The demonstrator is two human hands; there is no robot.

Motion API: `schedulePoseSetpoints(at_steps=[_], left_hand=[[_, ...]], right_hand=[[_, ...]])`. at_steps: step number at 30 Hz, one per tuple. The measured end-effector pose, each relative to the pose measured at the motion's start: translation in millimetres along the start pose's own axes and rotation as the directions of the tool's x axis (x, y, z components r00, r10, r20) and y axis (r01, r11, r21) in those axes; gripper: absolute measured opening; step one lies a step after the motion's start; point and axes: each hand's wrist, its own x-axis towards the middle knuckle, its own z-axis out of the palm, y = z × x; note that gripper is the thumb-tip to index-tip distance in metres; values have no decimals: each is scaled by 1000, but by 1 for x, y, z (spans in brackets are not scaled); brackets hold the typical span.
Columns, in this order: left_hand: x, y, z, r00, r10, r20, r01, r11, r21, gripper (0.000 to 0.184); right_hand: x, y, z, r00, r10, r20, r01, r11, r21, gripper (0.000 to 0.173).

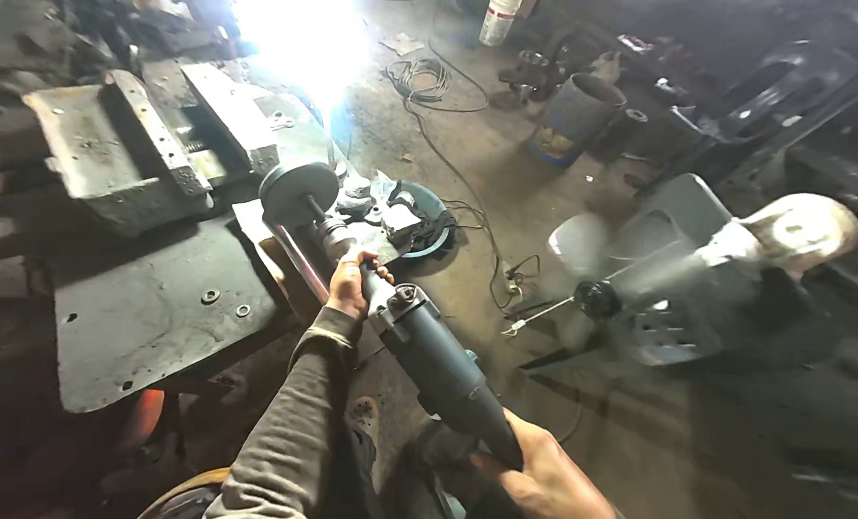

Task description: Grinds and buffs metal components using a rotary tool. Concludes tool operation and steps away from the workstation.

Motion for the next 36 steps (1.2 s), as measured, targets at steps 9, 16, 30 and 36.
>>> schedulePoseSetpoints(at_steps=[9, 16, 30, 36], left_hand=[[29, -17, 19, 997, -74, -33, 73, 997, -26, 9], [8, -5, 3, 999, -40, 4, 40, 999, 24, 10], [-24, 15, -46, 991, 75, -107, -87, 991, -103, 20], [-23, 16, -41, 992, 52, -114, -64, 992, -105, 21]], right_hand=[[7, 15, -6, 999, -4, -47, 6, 999, 50, 51], [1, 1, -4, 1000, -11, -14, 11, 1000, 7, 52], [-1, -20, 18, 995, -13, 101, 25, 993, -115, 54], [-4, -20, 18, 997, -16, 80, 26, 993, -118, 54]])
